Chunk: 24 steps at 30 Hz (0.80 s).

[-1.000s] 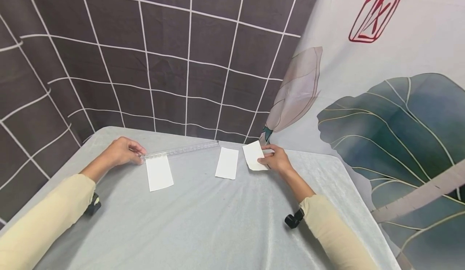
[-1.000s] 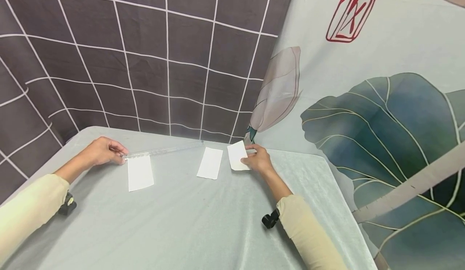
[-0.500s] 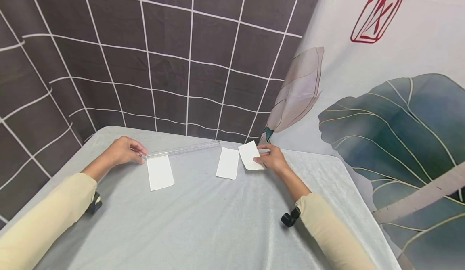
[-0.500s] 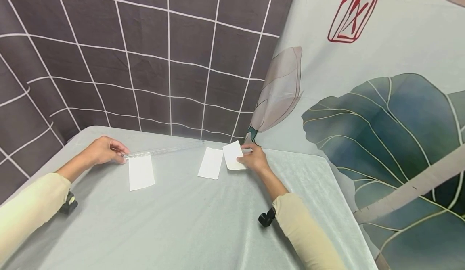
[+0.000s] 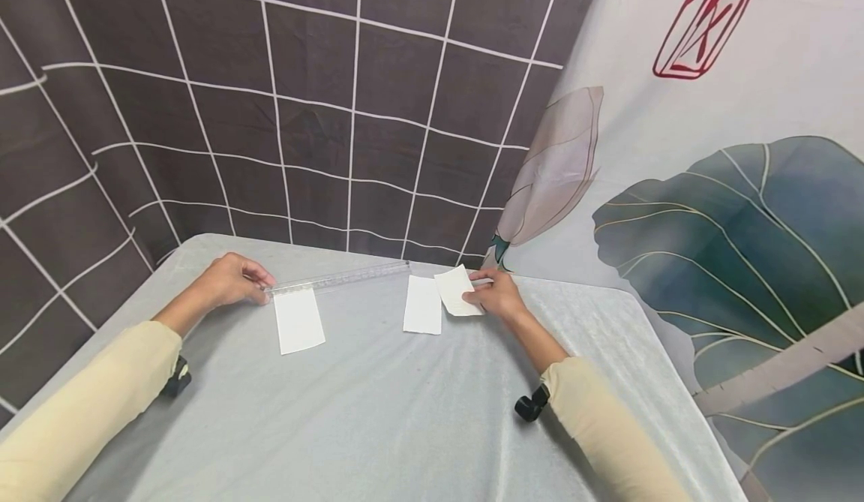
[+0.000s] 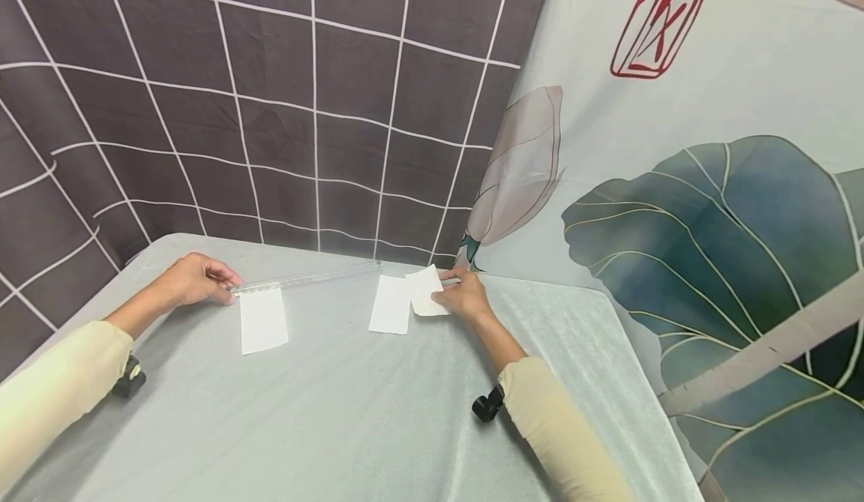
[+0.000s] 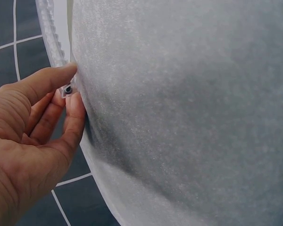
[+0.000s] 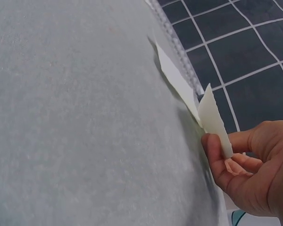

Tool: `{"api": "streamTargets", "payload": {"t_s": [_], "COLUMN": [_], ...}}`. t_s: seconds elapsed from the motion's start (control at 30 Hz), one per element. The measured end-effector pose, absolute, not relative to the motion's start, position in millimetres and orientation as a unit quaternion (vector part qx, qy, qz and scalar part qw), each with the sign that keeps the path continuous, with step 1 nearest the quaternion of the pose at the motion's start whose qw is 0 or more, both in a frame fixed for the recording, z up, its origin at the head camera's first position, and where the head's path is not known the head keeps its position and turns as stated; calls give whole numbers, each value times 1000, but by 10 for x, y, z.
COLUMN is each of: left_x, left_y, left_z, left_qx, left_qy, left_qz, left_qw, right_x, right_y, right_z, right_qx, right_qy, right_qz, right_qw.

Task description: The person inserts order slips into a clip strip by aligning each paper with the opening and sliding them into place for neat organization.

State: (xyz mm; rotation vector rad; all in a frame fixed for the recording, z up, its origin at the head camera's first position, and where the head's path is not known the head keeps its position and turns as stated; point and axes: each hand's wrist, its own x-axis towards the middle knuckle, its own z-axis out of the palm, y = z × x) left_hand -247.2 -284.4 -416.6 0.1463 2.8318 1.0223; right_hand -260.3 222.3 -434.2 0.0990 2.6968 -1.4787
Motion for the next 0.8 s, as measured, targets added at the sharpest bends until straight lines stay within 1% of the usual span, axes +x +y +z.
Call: {"api": "streamTargets", "payload": {"t_s": [0.8], "left_x": [-2473], "left_y": [-2845], "left_z": [-4173], "left_qx": [49], "left_qy": [936], "left_qz": [342], "left_qw": [63], "right_x": [-2598], "right_y": [1974], "right_z": [-4294], "right_qx": [38], "right_qy": [869], "right_qz": [-493], "right_qw": [27]}}
